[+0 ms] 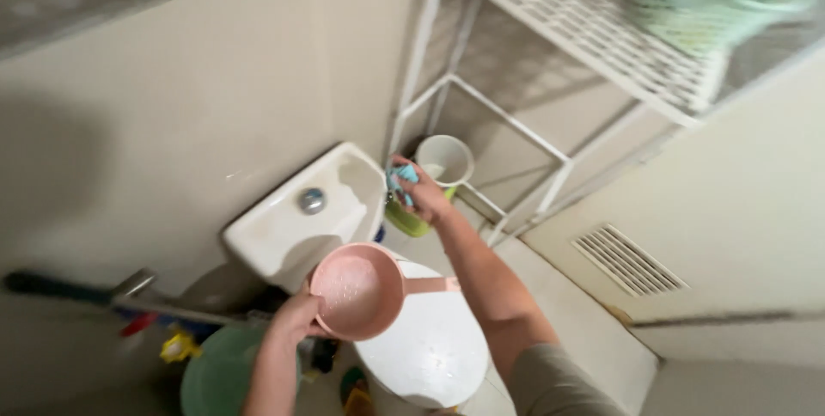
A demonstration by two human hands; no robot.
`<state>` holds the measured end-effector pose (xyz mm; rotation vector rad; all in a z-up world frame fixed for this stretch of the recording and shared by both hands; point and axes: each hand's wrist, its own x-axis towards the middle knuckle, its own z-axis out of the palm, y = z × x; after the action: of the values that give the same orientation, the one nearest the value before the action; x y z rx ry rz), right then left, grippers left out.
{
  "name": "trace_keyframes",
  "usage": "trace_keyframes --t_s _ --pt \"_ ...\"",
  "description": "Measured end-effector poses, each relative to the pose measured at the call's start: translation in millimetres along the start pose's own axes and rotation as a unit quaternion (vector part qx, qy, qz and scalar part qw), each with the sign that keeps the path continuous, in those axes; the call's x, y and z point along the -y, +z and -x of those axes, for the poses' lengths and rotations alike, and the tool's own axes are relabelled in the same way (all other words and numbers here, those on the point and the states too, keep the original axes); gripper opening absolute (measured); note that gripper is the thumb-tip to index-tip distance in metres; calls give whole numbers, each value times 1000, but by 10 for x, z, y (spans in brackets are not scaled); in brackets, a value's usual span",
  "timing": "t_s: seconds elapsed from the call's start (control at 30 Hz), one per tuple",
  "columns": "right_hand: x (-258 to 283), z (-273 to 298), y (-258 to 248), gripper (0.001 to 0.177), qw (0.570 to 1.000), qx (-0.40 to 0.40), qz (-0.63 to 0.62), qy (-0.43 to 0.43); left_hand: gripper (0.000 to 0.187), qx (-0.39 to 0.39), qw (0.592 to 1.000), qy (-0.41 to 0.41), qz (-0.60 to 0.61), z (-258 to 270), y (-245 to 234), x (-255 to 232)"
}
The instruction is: The person cleans a bathroom toilet by hand. They fill a green basin with water, then use a pink scoop and a cloth to wipe the toilet tank, lid, and seat. The person repeatedly rinses the cloth in the basin and continues scrubbing different parts of the toilet.
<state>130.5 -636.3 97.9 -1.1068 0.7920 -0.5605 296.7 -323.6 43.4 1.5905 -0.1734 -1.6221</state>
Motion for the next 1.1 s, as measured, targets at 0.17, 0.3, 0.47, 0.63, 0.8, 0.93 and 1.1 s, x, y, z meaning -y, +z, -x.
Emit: trace_keyframes --t_s 0.17,0.3,0.47,0.63,0.8,0.93,1.1 --pt "879 609 -704 39 876 -176 439 -90 96 38 999 11 -35 323 776 -499" --pt "1081 1171 -1142 33 758 -242 605 -11 100 34 999 3 -29 478 1293 -717" --pt "1705 1293 -1686 63 696 -282 645 -144 97 38 999 30 -24 597 1640 -812" --pt "3273 972 -2120 75 640 -424 541 -343 95 6 998 61 13 653 1789 -849" --pt "3917 1035 -2057 74 493 -407 660 -395 94 -43 988 145 37 552 1900 -652" --pt "2971 1306 -1354 43 417 -177 711 -538 96 -51 975 208 53 515 1968 -551" --pt "825 1749 -65 30 686 216 670 -181 84 16 960 254 115 679 2025 -523"
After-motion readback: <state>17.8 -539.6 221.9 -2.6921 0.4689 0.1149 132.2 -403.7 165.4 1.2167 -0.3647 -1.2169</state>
